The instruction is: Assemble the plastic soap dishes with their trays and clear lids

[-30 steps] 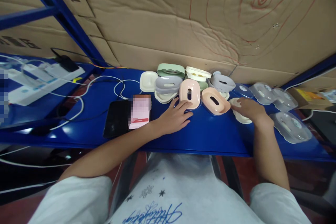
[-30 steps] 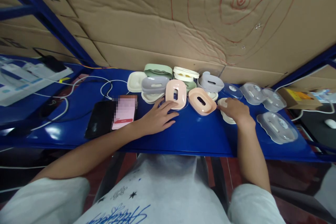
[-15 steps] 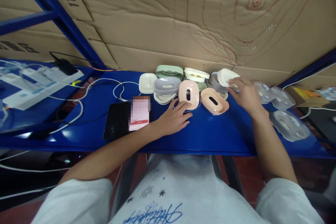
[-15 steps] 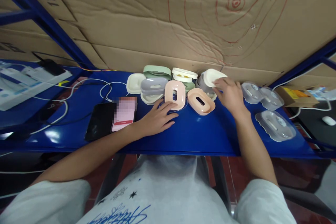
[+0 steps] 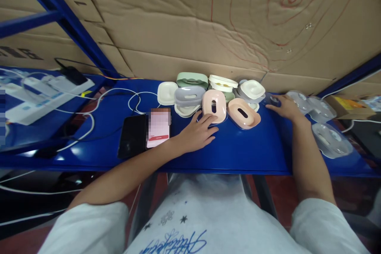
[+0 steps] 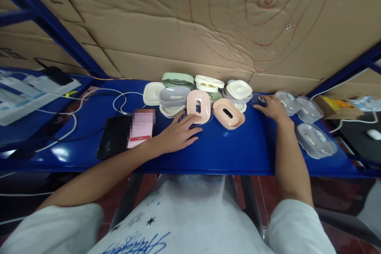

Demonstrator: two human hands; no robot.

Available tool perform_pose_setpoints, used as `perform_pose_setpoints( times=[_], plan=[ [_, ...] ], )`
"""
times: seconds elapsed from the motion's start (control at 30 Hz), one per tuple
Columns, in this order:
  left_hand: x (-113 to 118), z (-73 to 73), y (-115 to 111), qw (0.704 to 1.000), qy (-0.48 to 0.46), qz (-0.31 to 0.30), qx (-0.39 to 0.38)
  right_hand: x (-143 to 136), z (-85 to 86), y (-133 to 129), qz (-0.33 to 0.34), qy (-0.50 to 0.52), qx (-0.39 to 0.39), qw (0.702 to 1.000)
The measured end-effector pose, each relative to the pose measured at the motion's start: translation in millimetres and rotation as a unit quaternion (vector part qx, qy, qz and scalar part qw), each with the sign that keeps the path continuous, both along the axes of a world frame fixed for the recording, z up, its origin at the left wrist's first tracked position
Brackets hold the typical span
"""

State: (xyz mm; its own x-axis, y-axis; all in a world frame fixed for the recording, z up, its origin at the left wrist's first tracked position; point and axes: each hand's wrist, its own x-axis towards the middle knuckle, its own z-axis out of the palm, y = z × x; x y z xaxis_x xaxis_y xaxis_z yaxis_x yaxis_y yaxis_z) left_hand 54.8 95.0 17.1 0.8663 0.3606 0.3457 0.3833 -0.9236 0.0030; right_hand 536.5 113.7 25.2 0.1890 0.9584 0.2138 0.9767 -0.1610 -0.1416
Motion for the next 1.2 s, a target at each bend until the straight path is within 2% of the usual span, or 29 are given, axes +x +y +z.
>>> perform_pose_setpoints(
  times=[0.17, 0.33, 0.4, 0.53, 0.67, 0.73, 0.83, 0.97, 1.1, 1.2],
  plan=[
    [-0.3, 1.3, 0.0, 1.000, -0.002, -0.004, -0.001, -12.4, 14.0, -0.1, -0.041, 0.046, 0.089, 0.994],
    [-0.4, 1.3, -0.1, 1.000, -0.003, -0.003, -0.004, -41.6, 17.7, 4.1, -0.099, 0.066, 0.199, 0.973],
    [-0.4, 1.2, -0.1, 1.000, -0.002, -0.004, -0.005, -55.8, 20.3, 3.2, -0.098, 0.070, 0.235, 0.964],
    [-0.3, 0.4, 0.1, 1.000, -0.005, -0.007, -0.007, -95.5, 28.0, 4.9, -0.006, 0.066, 0.257, 0.964],
    [-0.6, -0.5, 0.6, 1.000, -0.008, -0.007, -0.005, -144.6, 32.2, 22.9, 0.139, 0.071, 0.221, 0.963],
    [-1.0, -0.3, 1.0, 1.000, -0.007, -0.003, 0.001, -156.1, 34.4, 31.9, 0.182, 0.070, 0.205, 0.959],
    [-1.3, 0.2, 1.5, 1.000, -0.003, -0.001, 0.002, -137.2, 41.1, 32.9, 0.146, 0.050, 0.188, 0.970],
    [-0.9, 0.3, 1.3, 1.000, -0.001, -0.006, 0.002, -61.5, 47.3, 10.1, -0.037, 0.034, 0.166, 0.985],
    [-0.4, 0.7, 0.7, 1.000, 0.004, -0.009, -0.001, 2.2, 36.8, -12.7, -0.203, 0.037, 0.125, 0.971],
    [-0.4, 1.3, 0.7, 1.000, 0.009, -0.008, -0.005, 25.1, 27.6, -17.5, -0.250, 0.040, 0.080, 0.964]
  ],
)
